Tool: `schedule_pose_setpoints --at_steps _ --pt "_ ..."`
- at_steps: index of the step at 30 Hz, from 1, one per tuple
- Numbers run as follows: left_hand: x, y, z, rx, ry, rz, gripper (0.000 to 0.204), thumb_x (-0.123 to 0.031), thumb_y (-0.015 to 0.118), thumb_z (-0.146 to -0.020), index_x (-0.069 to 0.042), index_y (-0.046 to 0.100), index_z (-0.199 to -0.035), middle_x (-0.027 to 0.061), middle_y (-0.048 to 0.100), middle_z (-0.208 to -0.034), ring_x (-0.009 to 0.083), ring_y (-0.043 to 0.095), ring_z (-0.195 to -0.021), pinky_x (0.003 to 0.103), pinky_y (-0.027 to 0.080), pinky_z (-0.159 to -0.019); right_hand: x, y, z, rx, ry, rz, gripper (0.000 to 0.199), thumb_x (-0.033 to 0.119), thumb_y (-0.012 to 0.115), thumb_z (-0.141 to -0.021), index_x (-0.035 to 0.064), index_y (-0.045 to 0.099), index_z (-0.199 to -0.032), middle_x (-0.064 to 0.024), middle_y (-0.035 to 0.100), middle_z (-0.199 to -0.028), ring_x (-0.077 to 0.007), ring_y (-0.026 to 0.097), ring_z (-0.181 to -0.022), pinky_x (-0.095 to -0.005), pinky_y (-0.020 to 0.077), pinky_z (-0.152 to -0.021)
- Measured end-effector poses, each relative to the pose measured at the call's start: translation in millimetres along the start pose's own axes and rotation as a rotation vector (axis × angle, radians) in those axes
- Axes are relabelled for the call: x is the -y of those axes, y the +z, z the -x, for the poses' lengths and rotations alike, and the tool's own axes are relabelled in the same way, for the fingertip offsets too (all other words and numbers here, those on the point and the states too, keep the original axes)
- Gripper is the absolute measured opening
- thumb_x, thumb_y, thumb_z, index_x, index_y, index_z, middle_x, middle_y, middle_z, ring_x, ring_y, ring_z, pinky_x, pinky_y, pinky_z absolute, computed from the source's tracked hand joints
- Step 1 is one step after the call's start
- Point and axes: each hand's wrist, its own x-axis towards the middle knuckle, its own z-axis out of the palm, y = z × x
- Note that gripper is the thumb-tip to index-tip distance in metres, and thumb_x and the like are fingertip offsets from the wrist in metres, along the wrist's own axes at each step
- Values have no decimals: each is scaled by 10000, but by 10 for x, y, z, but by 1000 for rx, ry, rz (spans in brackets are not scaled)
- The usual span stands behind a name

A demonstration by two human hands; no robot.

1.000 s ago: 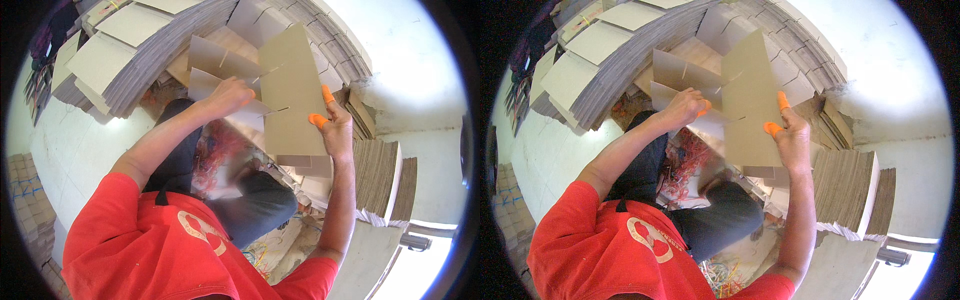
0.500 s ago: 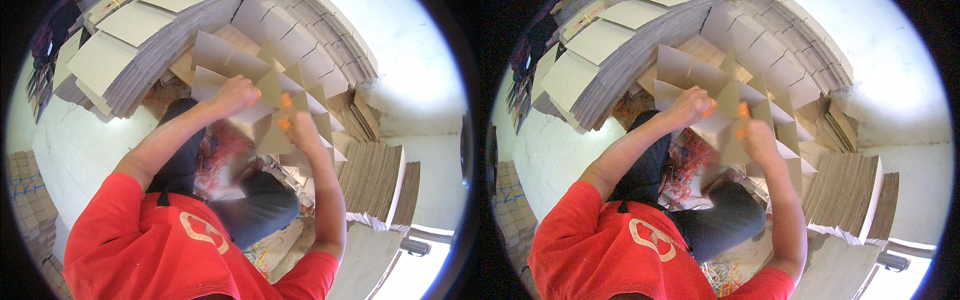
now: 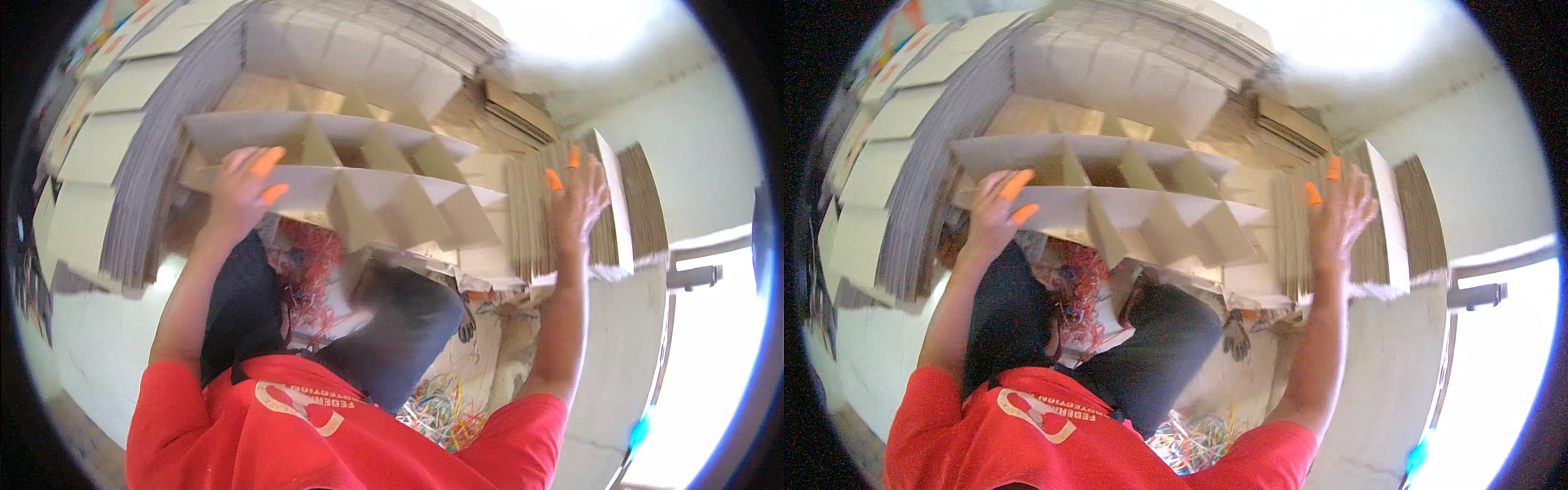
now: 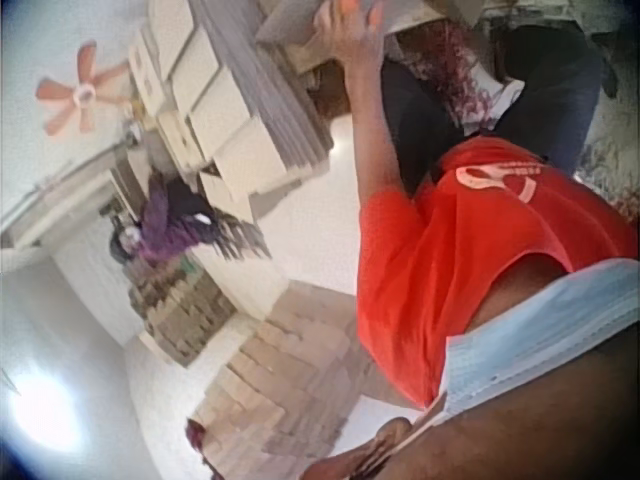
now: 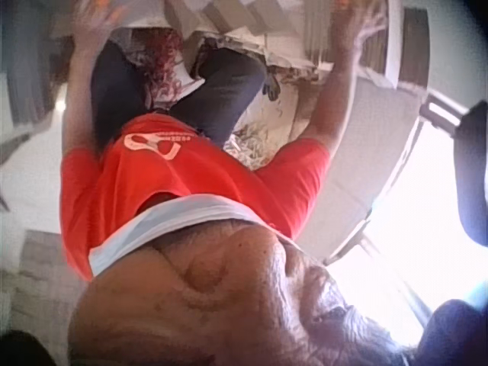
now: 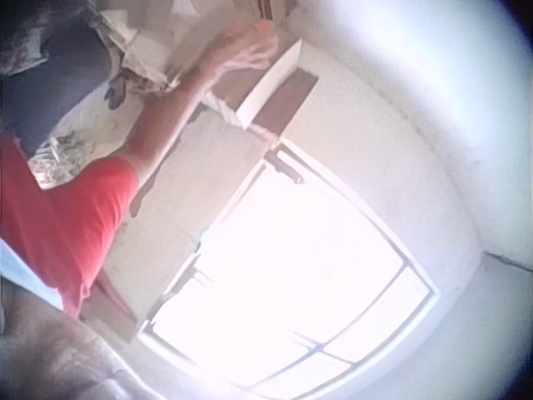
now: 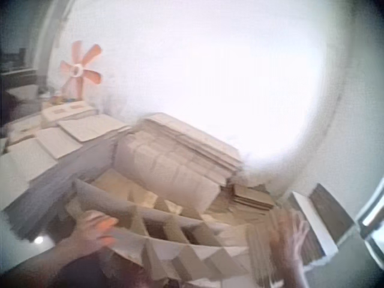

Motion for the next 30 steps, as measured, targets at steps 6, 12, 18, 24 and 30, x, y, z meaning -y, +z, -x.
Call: schedule_pose_setpoints --at_steps 6,12,18,24,30 --pt "-53 -54 30 41 -87 -17 556 -99 783 -665 -57 609 -1191 116 629 -1123 316 540 -1090 409 440 -942 -1559 168 324 627 590 -103 657 542 745 -701 -24 674 -1027 -205 661 -1077 -374 627 -1005 -496 486 -812" --pt "-34 -74 32 94 -57 -63 553 -82 780 -665 -64 613 -1191 129 623 -1124 311 542 -1090 406 443 -937 -2052 352 471 404 251 -232 298 240 668 -796 -51 628 -746 -299 606 -809 -429 627 -736 -491 468 -661" --pt "-79 -118 37 124 -67 -90 515 -90 765 -680 -49 615 -1171 134 625 -1112 317 533 -1078 406 427 -944 -1734 374 446 305 105 71 117 76 573 -839 -39 589 -835 -255 641 -851 -434 640 -816 -507 501 -677" --pt "-11 -275 32 100 -36 -156 514 -102 766 -673 -47 618 -1162 128 631 -1105 318 533 -1086 420 414 -953 -1797 212 327 330 358 -220 294 238 761 -755 68 626 -953 -156 674 -895 -342 654 -828 -455 480 -696" --pt "124 -304 168 60 -83 -126 569 -85 784 -663 -75 607 -1204 125 609 -1150 320 528 -1110 415 419 -972 -2124 436 379 58 478 -159 182 223 657 -815 90 681 -937 -164 686 -906 -323 668 -847 -455 498 -694"
